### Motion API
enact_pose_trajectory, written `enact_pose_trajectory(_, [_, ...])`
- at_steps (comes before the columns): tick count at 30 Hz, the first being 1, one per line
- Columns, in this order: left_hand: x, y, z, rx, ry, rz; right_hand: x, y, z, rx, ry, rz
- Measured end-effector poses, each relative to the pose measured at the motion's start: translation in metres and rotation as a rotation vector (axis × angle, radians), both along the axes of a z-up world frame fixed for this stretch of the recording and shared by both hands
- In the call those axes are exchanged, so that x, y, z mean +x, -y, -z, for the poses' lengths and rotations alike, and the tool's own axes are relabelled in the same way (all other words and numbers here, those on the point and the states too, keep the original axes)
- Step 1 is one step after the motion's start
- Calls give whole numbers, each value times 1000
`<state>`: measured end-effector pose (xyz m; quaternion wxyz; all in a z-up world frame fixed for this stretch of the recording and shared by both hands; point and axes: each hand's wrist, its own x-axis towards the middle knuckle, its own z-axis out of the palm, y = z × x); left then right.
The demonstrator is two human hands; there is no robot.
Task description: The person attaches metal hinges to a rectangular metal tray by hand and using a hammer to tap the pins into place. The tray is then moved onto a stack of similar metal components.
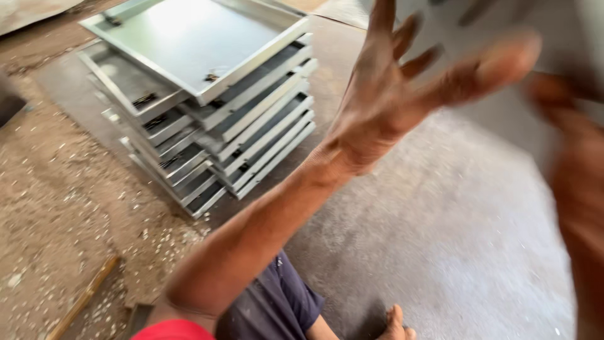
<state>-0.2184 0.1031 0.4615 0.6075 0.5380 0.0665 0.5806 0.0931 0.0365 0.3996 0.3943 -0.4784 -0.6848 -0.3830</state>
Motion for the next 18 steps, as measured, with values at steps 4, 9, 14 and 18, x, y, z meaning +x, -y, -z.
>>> enact_pose_trajectory(4, [-49, -6, 10, -118, 138, -82, -91, -61, -52, 137, 293, -127])
enact_pose_trajectory(9, [-129, -85, 43, -346, 364, -290, -193, -145, -60, 80, 405, -266])
enact_pose_trajectory(14, [-188, -200, 72, -429, 569, -382, -243, -199, -32, -297, 417, -261])
enact_pose_trajectory(18, [-225, -262, 84, -535, 488, -382, -228, -209, 33, -690, 477, -353])
